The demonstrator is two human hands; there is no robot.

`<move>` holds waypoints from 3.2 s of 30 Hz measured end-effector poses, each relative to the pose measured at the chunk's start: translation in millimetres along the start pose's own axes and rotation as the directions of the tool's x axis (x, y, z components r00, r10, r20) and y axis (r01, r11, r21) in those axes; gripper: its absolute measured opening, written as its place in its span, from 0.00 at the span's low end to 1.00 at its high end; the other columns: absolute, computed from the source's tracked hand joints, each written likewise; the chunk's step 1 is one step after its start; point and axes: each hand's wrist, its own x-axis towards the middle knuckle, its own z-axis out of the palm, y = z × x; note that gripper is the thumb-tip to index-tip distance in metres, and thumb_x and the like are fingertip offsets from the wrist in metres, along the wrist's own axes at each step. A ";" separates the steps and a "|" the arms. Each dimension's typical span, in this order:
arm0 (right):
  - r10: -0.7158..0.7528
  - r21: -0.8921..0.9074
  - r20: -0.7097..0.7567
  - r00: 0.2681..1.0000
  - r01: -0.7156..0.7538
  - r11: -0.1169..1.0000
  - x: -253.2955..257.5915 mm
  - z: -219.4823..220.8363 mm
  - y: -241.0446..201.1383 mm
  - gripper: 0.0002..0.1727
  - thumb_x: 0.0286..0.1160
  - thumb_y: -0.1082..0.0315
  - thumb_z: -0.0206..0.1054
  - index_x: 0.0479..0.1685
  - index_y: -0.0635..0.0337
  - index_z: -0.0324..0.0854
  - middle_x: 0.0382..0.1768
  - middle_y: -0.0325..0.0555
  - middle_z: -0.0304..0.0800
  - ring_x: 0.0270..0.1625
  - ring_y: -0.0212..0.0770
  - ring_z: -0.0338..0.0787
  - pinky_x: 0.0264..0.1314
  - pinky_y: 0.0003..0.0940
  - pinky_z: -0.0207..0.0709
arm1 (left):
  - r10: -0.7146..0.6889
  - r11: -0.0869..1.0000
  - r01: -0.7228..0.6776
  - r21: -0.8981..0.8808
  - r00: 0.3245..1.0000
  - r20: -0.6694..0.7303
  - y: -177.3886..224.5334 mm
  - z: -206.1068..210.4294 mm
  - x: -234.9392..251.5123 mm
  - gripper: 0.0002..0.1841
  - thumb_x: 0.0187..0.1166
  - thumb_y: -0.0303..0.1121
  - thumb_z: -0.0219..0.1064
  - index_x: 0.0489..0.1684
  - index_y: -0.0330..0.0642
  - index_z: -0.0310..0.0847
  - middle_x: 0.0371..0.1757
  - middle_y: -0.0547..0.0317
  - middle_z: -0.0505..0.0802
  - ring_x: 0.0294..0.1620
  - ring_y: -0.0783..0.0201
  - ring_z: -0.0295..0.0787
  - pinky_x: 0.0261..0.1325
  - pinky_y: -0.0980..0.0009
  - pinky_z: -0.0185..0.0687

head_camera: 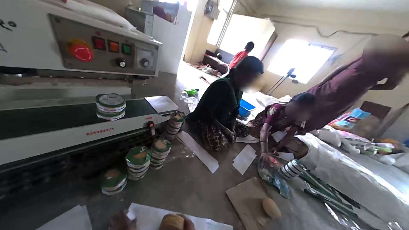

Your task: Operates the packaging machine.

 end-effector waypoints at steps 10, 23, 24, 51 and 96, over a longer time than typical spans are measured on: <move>-0.010 0.043 -0.053 0.999 0.012 0.999 18.3 7.5 24.2 0.37 0.59 0.68 0.84 0.73 0.68 0.79 0.65 0.63 0.89 0.71 0.52 0.87 0.81 0.46 0.74 | -0.195 0.613 0.093 -0.785 0.980 -0.037 61.0 -36.9 -46.3 0.21 0.80 0.29 0.71 0.67 0.26 0.79 0.61 0.36 0.89 0.64 0.49 0.83 0.71 0.52 0.74; -0.063 0.082 -0.065 0.996 0.068 0.994 18.7 6.8 30.2 0.37 0.57 0.71 0.84 0.73 0.71 0.79 0.65 0.65 0.88 0.71 0.53 0.87 0.80 0.46 0.73 | -0.226 0.481 0.209 -0.852 0.968 0.110 70.7 -2.8 -70.6 0.24 0.92 0.35 0.57 0.75 0.20 0.69 0.77 0.30 0.80 0.80 0.49 0.76 0.85 0.56 0.66; -0.070 0.083 -0.063 0.996 0.075 0.994 18.7 7.0 31.0 0.37 0.57 0.71 0.84 0.73 0.71 0.78 0.65 0.65 0.88 0.71 0.53 0.87 0.80 0.45 0.73 | -0.175 0.552 0.162 -0.818 0.982 0.076 74.1 -5.7 -78.9 0.23 0.92 0.35 0.57 0.71 0.18 0.72 0.72 0.28 0.83 0.76 0.48 0.80 0.83 0.56 0.69; -0.051 0.017 -0.006 0.999 0.051 0.999 16.7 1.5 27.4 0.23 0.72 0.71 0.74 0.65 0.73 0.83 0.60 0.64 0.91 0.66 0.53 0.89 0.78 0.47 0.74 | 0.929 0.278 -0.936 0.215 0.319 0.186 88.7 6.4 -86.8 0.18 0.72 0.21 0.69 0.62 0.34 0.90 0.66 0.40 0.92 0.65 0.42 0.92 0.59 0.47 0.89; 0.677 0.938 0.253 0.691 -0.004 -0.347 -30.2 55.2 -120.0 0.44 0.91 0.38 0.18 0.83 0.63 0.61 0.70 0.60 0.79 0.65 0.48 0.82 0.65 0.42 0.75 | 0.708 0.437 -0.897 -0.062 0.300 0.639 147.2 -65.2 -74.4 0.24 0.76 0.30 0.72 0.70 0.28 0.81 0.64 0.34 0.91 0.71 0.39 0.85 0.86 0.46 0.59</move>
